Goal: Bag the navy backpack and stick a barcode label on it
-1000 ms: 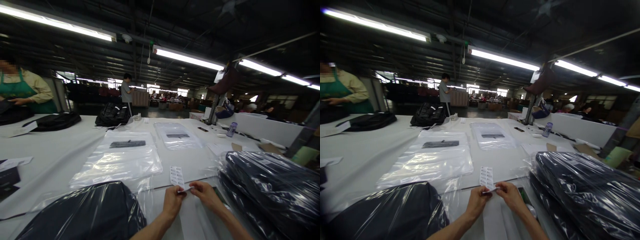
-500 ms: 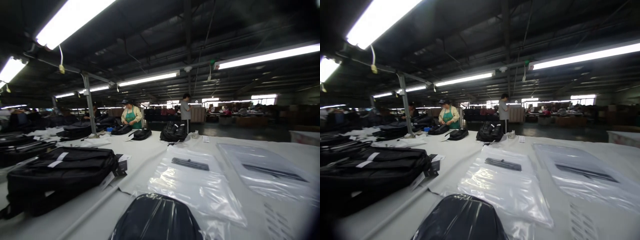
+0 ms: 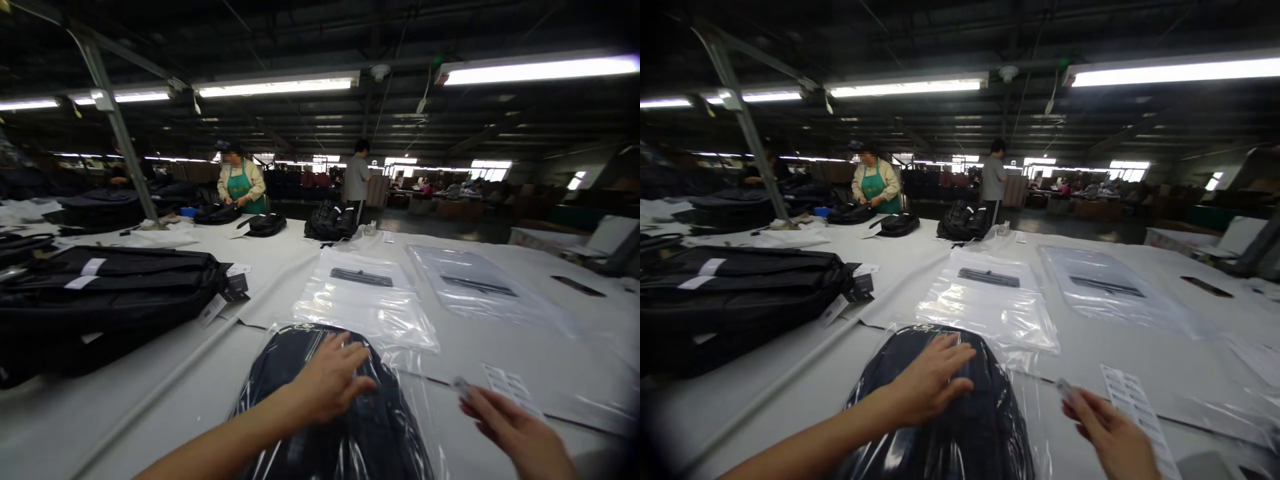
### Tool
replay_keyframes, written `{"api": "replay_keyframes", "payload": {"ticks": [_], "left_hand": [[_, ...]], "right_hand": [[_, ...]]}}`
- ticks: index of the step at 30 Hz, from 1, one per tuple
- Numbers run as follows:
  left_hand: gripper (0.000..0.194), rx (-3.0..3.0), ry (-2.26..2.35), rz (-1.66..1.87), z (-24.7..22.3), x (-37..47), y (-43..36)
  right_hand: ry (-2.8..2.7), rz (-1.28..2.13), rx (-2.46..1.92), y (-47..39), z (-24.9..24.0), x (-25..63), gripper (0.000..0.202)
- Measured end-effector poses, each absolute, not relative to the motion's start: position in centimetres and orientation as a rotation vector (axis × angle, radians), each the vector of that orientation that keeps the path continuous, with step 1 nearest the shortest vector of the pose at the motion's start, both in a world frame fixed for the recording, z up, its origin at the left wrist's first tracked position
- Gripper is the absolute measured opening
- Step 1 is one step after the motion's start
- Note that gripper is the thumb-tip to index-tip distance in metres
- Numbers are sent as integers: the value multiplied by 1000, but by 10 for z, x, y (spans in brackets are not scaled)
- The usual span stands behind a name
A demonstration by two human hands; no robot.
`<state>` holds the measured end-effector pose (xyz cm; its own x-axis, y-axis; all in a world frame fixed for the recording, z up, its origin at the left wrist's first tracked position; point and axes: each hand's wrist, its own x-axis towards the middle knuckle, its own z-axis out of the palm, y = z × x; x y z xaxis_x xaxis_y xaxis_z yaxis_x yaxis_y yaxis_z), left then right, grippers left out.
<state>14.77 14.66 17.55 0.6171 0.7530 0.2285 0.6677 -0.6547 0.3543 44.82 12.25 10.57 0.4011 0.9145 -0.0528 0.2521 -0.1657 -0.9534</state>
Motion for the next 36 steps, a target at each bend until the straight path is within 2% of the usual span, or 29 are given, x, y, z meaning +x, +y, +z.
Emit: {"api": "replay_keyframes", "payload": {"ticks": [2, 4, 8, 12, 20, 26, 31, 33, 36], "left_hand": [[56, 2617, 1189, 350, 159, 104, 126], [66, 2670, 1038, 173, 127, 87, 111], [49, 2803, 899, 169, 60, 99, 104], [47, 2935, 898, 277, 32, 109, 109], [46, 2803, 851, 309, 29, 105, 108], [43, 2669, 924, 234, 73, 99, 113], [59, 2579, 1292, 314, 96, 75, 142], [68, 2598, 1257, 209, 90, 68, 152], [68, 2583, 1216, 128, 80, 63, 157]], "right_hand": [[-1148, 1048, -1594, 132, 115, 392, 52], [-1326, 1124, -1490, 148, 119, 336, 45], [-1613, 1168, -1403, 184, 112, 268, 27], [-1656, 1199, -1497, 205, 97, 250, 16], [-1729, 1169, -1657, 213, 79, 239, 15], [-1828, 1082, -1757, 215, 74, 239, 15], [-1916, 938, -1798, 216, 71, 236, 15], [-1945, 867, -1820, 214, 72, 234, 15], [-1950, 696, -1894, 208, 76, 235, 20]]}}
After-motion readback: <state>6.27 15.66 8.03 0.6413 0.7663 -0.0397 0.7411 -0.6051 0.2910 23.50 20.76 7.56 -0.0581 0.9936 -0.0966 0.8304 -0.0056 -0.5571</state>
